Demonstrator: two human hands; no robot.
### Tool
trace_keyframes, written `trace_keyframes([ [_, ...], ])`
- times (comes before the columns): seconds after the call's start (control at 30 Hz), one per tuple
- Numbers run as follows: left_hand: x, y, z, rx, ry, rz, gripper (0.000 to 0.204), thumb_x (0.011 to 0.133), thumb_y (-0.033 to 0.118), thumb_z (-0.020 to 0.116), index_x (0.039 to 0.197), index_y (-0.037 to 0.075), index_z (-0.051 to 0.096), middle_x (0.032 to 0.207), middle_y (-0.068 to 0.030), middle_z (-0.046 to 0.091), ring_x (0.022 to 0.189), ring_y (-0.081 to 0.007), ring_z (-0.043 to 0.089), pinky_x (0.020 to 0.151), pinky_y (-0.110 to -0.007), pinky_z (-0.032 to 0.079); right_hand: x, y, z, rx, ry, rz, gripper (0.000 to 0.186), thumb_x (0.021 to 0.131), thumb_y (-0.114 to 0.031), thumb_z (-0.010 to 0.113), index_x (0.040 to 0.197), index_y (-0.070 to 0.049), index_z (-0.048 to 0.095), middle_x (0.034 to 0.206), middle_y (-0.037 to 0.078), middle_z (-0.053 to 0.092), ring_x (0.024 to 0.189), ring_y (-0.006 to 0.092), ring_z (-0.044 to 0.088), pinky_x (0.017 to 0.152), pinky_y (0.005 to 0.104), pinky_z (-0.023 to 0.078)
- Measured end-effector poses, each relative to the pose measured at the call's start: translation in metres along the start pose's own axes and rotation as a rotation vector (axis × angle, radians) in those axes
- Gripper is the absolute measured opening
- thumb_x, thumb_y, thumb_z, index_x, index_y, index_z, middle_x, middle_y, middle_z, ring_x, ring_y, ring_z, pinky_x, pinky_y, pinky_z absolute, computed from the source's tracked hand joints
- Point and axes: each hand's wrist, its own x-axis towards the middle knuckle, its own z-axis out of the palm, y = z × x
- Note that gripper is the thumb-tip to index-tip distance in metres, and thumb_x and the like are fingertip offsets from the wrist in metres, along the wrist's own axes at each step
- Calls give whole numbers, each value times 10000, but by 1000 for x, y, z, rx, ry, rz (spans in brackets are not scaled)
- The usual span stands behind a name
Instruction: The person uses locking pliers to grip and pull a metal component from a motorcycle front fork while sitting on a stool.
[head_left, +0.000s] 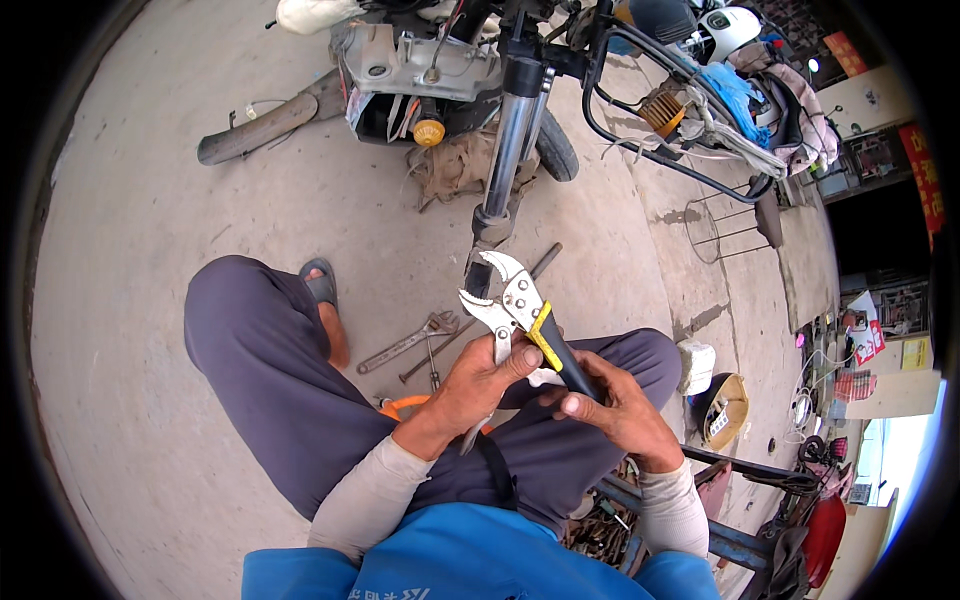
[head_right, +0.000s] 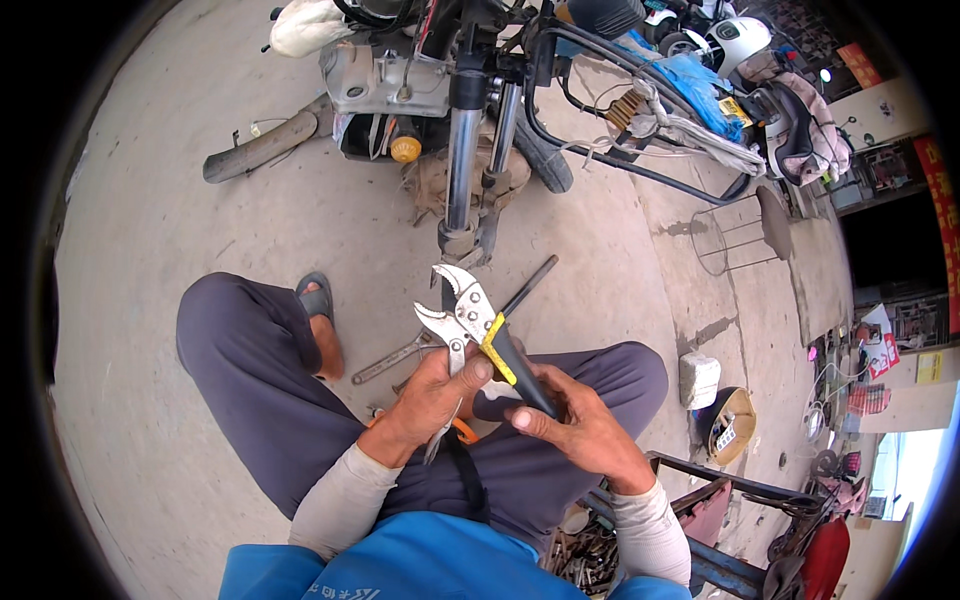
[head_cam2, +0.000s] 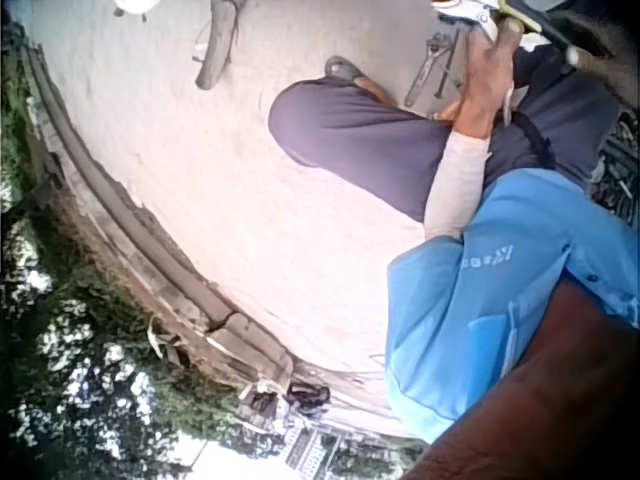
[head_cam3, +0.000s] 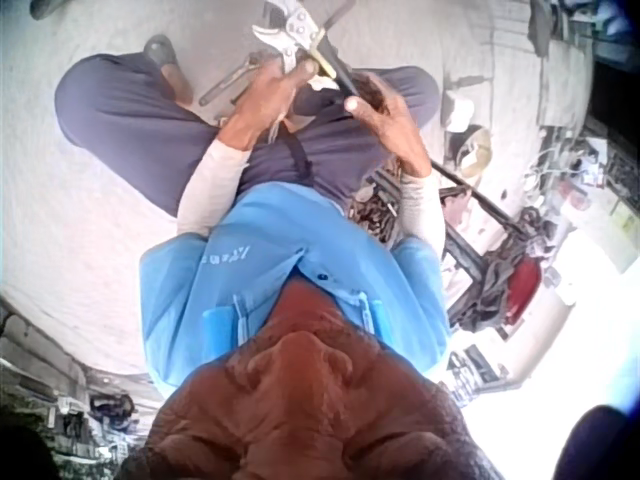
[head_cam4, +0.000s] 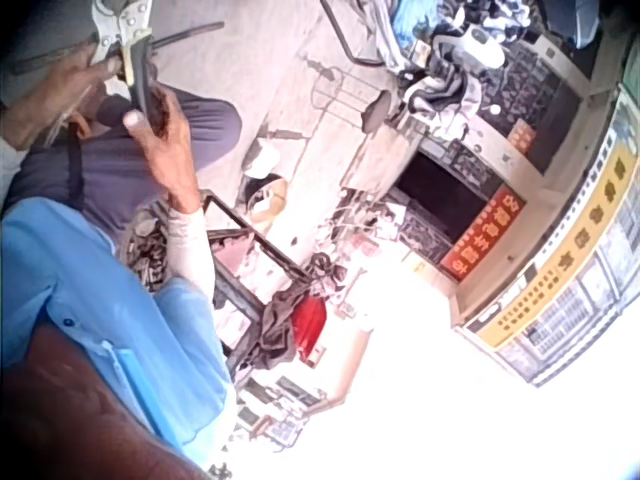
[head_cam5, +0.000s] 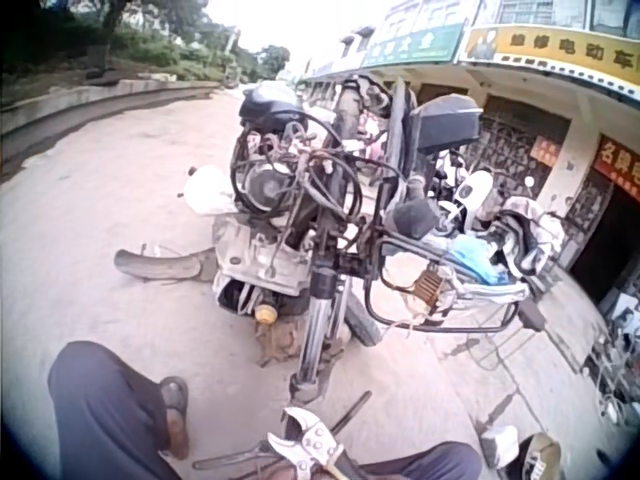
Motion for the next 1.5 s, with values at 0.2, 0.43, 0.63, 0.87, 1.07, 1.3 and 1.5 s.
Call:
trace_keyframes([
  [0.2,-3,1,7,-14,68,-49,337,990,260,675,1186,-4,600,1051,-52,669,948,-123,632,791,-288,548,25,15,15,450,-163,127,662,974,-287,704,1484,17,410,1339,148,578,1196,237,621,1042,405,526],
  [0.43,-2,-23,23,-151,479,5,324,954,317,726,1006,11,634,780,-54,669,686,-120,637,607,-268,512,27,59,48,392,-47,173,624,1014,-374,638,1448,25,435,1326,118,570,1206,197,556,1046,364,469],
  [0.63,0,-30,21,-164,541,18,335,945,318,718,1018,24,578,780,-42,626,668,-117,615,586,-262,501,31,64,64,170,84,42,438,1036,-335,613,1302,8,557,1061,18,645,919,100,596,777,263,517],
  [0.87,3,-26,22,53,371,-124,519,905,438,757,1051,-1,523,800,-30,564,744,-108,549,689,-296,503,22,17,36,-182,112,63,428,997,-279,681,1294,13,583,807,15,617,691,78,522,607,265,454],
  [1.07,15,-17,21,31,255,-83,558,900,463,763,1085,6,502,967,-46,552,907,-115,516,786,-289,470,26,-6,15,-443,123,62,479,960,-324,726,1268,24,615,650,2,508,593,75,393,547,291,352],
  [1.3,24,-16,29,-150,283,-3,556,898,416,784,1130,6,488,989,-43,546,929,-124,528,817,-282,472,29,-21,4,-447,90,152,499,965,-261,716,1330,46,567,758,57,621,710,111,511,674,309,457],
  [1.5,20,7,21,150,145,-211,1046,867,765,586,1462,-62,349,1231,-185,629,1172,-242,605,978,-334,478,31,-30,-7,-395,7,125,514,967,-209,720,1388,24,541,1152,82,679,1000,130,628,895,279,517],
])
